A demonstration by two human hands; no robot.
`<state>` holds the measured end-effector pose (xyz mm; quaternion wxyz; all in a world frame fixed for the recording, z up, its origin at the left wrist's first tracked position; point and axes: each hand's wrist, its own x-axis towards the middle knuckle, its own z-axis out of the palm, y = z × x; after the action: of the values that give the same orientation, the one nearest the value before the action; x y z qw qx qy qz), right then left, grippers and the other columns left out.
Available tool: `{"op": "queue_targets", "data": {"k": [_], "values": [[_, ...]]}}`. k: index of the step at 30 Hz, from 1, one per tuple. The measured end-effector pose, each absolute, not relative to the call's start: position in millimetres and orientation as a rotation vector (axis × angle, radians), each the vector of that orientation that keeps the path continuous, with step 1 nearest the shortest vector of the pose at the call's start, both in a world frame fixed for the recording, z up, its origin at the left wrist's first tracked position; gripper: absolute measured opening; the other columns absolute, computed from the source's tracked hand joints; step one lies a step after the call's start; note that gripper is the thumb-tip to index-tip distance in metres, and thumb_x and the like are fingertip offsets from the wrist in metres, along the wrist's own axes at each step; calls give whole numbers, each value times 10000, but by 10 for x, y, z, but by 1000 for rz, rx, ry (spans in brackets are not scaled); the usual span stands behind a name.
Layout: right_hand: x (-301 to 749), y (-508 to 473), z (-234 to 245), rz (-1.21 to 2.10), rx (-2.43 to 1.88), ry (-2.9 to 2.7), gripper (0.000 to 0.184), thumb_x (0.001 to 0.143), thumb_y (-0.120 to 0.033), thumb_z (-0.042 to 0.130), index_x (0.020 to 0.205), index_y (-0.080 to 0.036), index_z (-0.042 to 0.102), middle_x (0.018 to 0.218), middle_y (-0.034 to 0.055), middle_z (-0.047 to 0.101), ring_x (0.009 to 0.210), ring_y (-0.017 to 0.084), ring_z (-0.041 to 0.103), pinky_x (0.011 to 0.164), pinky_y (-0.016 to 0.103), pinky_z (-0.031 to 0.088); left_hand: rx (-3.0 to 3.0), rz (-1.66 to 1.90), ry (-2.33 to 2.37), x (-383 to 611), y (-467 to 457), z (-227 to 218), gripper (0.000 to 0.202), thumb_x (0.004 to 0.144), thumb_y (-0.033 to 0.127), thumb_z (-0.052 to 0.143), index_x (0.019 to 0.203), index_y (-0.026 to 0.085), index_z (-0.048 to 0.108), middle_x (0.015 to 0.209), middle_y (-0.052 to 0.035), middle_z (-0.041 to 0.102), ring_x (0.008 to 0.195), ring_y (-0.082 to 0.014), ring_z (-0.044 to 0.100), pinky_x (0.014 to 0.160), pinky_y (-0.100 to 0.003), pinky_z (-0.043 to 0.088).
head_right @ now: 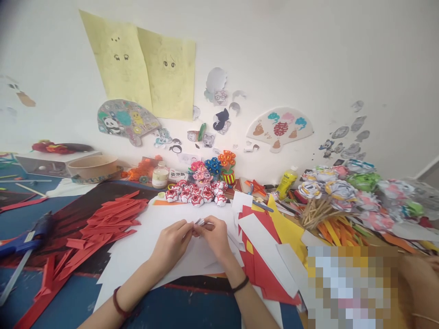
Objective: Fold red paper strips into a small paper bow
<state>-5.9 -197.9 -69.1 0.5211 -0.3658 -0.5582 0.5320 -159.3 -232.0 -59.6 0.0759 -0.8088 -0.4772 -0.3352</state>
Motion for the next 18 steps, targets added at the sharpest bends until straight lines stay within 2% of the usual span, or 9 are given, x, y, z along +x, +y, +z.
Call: {"op": "queue_targets", "data": {"k": [7,10,13,15,18], "values": [[-76,-2012,-627,1238,-909,-1303,330,682,-454,758,675,-154,621,590,31,673,573,194,666,575,299,538,-2556,-1116,-1464,-1587,-2361,-531,252,930,154,361,844,175,597,746,-32,549,673,-144,521,621,-257,418],[-48,-2008,-614,1199,-902,-1275,297,734,-430,722,690,-146,647,600,26,669,590,171,647,594,279,523,-2599,-1225,-1416,-1578,-2371,-476,266,912,154,393,1061,188,611,905,-72,585,812,-175,551,709,-290,454],[-25,-1994,-614,1203,-870,-1203,260,761,-396,707,757,-136,685,672,31,672,631,154,632,630,269,515,-2588,-1225,-1402,-1575,-2363,-455,409,872,170,470,1270,248,528,1102,-94,579,961,-224,551,805,-355,464],[-19,-1983,-618,1223,-854,-1141,250,755,-384,715,792,-137,698,701,28,666,643,146,622,647,267,513,-2627,-1178,-1447,-1574,-2350,-471,500,860,171,488,1346,286,456,1111,-79,591,944,-220,573,805,-357,478],[-20,-1966,-621,1254,-862,-1084,259,729,-391,736,770,-138,702,675,20,647,636,143,609,640,262,505,-2728,-1132,-1528,-1572,-2329,-506,561,878,143,442,1407,312,365,1009,-47,626,822,-178,608,733,-299,501]]}}
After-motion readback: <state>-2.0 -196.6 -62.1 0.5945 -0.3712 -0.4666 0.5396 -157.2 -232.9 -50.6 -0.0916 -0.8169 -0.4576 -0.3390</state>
